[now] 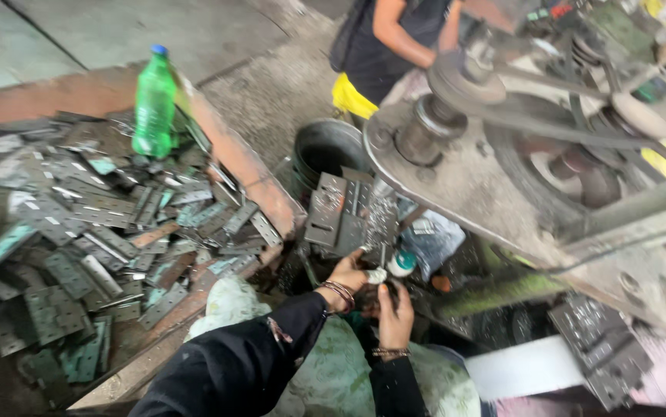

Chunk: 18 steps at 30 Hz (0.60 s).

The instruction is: The person repeatedly picks up metal brackets from a pile, places them under a press machine, and operates the press to process each piece. The person then removes the processed bracket and returns it to the pile, continuing the cycle.

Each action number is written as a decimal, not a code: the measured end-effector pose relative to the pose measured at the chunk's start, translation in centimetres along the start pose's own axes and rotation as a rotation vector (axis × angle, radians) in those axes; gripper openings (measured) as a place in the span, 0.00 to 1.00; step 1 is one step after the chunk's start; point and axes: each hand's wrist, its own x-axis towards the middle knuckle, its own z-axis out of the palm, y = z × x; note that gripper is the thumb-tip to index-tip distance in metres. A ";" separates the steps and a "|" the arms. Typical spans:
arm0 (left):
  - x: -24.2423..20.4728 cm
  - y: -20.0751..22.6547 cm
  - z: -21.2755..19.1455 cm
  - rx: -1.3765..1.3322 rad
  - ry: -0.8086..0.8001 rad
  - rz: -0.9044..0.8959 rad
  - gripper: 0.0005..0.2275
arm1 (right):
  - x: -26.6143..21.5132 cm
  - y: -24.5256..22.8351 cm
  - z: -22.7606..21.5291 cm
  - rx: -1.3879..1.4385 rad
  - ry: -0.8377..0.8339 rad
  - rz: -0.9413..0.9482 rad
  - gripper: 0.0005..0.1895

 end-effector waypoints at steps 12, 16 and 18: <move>0.0 -0.5 -1.5 0.269 0.331 0.058 0.31 | 3.6 4.0 -0.6 0.184 -0.017 0.234 0.18; -1.1 2.3 -0.8 0.452 0.471 0.061 0.31 | 5.4 6.9 -0.4 0.197 -0.022 0.268 0.18; -1.6 4.1 -0.4 0.568 0.527 0.038 0.33 | 6.6 8.0 0.0 0.261 -0.035 0.305 0.17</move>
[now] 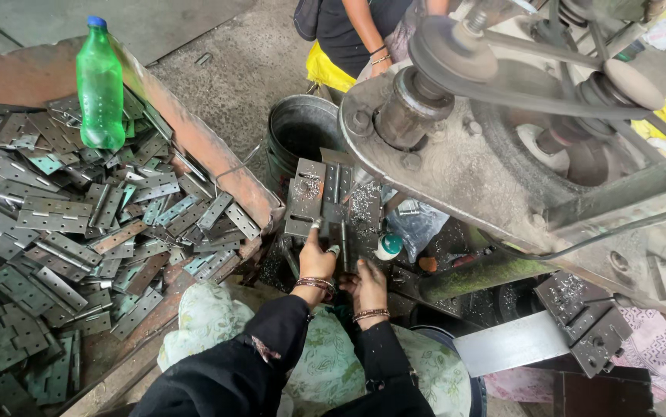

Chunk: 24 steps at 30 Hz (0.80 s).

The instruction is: The person repeatedly picks up metal brackets from a pile, places them under a press machine, and operates the press to process each piece. The person then removes the processed bracket and returns it to the pile, continuing the cycle.

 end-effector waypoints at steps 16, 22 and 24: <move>1.6 0.2 -0.2 1.562 -0.159 0.606 0.17 | -8.9 -3.9 -1.6 -1.052 -0.153 -0.426 0.27; 4.2 2.0 0.5 1.555 -0.197 0.598 0.16 | -10.3 -2.2 -1.4 -1.584 -0.240 0.037 0.47; 4.3 2.0 0.8 1.534 -0.193 0.594 0.16 | -10.5 -0.5 -1.8 -1.634 -0.229 0.144 0.46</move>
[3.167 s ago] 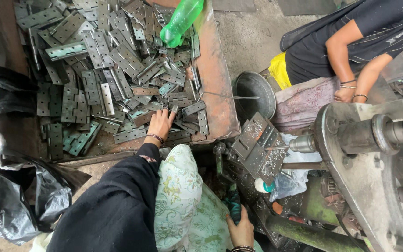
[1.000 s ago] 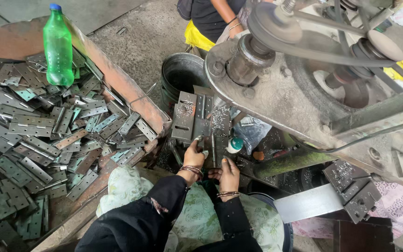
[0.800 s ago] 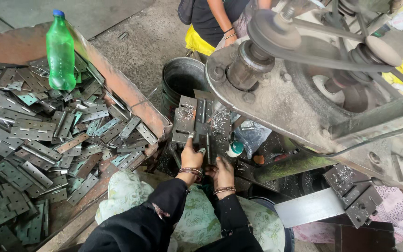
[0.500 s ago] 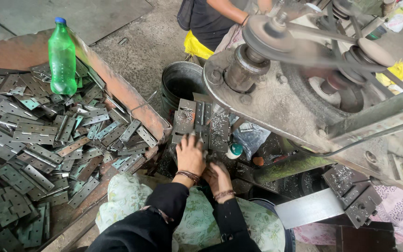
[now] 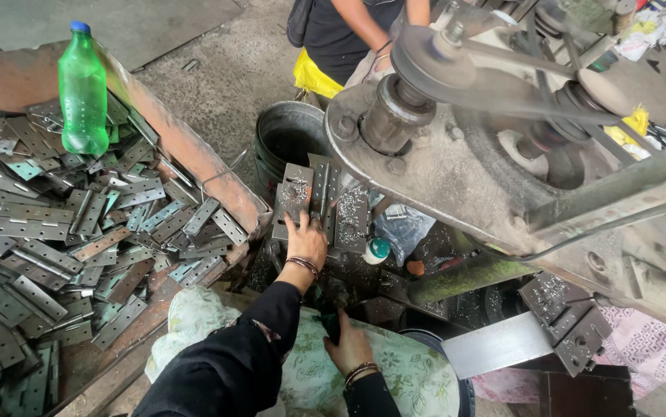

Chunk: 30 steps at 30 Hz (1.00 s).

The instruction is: The person repeatedly picks up metal brackets from a pile, places them under a press machine, and operates the press to process each piece. The person then removes the processed bracket and returns it to the pile, continuing the cycle.

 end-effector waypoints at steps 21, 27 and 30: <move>2.7 -0.3 2.6 -0.135 0.163 -0.034 0.16 | 1.3 2.1 2.9 0.063 0.097 -0.051 0.45; 2.3 -0.7 3.5 -0.140 0.237 -0.036 0.16 | 1.0 2.9 6.0 0.163 0.075 0.000 0.42; 1.9 -0.8 2.8 -0.071 0.231 0.002 0.17 | 1.4 2.8 4.7 0.185 0.092 -0.056 0.43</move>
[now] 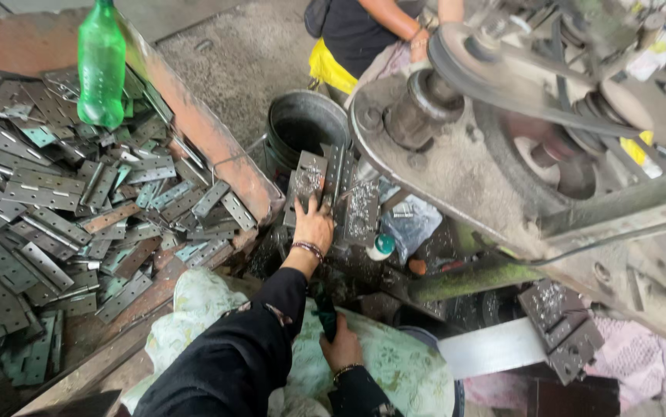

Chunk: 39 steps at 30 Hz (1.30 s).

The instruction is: The person repeatedly picks up metal brackets from a pile, places them under a press machine, and operates the press to process each piece. The person then removes the processed bracket and returns it to the pile, continuing the cycle.

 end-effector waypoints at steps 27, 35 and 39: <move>2.4 -0.1 -1.1 0.014 -0.087 -0.092 0.19 | 0.8 -1.4 -3.1 -0.249 0.051 -0.028 0.39; 1.5 -0.5 -0.3 0.021 -0.097 -0.064 0.19 | -0.6 -0.9 2.0 -0.134 0.021 0.075 0.41; 0.3 0.1 -0.5 0.028 -0.163 -0.039 0.20 | -0.2 -1.5 0.0 -0.052 -0.056 0.125 0.42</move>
